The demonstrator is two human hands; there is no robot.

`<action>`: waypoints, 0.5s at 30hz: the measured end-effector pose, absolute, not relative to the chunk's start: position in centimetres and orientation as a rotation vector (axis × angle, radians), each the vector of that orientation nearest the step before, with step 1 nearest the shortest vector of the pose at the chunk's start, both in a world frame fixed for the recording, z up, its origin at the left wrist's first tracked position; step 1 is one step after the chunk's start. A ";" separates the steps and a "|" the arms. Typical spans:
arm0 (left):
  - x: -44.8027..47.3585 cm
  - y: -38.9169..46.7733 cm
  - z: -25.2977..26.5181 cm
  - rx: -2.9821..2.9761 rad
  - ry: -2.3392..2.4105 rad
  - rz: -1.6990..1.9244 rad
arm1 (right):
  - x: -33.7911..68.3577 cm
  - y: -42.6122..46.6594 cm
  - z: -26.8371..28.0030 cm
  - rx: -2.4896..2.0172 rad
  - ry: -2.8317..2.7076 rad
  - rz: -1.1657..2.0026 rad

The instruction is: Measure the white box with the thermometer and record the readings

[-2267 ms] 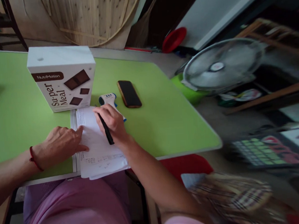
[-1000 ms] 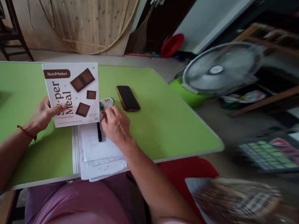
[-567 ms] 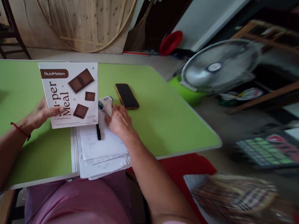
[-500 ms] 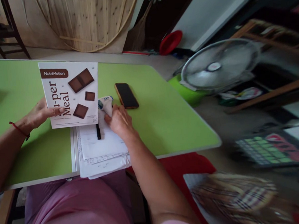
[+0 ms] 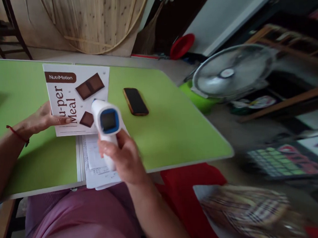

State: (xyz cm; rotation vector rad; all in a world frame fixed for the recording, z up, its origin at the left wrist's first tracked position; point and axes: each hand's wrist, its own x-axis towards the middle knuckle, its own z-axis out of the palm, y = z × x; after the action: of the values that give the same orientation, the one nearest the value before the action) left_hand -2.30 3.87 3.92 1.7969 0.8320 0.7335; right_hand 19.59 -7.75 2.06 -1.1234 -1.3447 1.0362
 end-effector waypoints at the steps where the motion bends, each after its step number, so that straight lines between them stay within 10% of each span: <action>1: -2.3 3.8 4.0 1.808 0.833 0.728 | 18.6 -8.3 1.5 -1.096 -1.254 1.150; 15: -2.3 3.9 4.0 1.769 0.802 0.734 | 14.6 -8.2 -1.5 -1.000 -0.863 1.446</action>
State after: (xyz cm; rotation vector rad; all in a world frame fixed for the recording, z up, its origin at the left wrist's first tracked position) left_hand -2.27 3.85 3.96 1.7687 0.8019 0.7336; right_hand 14.63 -8.21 -1.46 -0.9998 -0.8628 1.4456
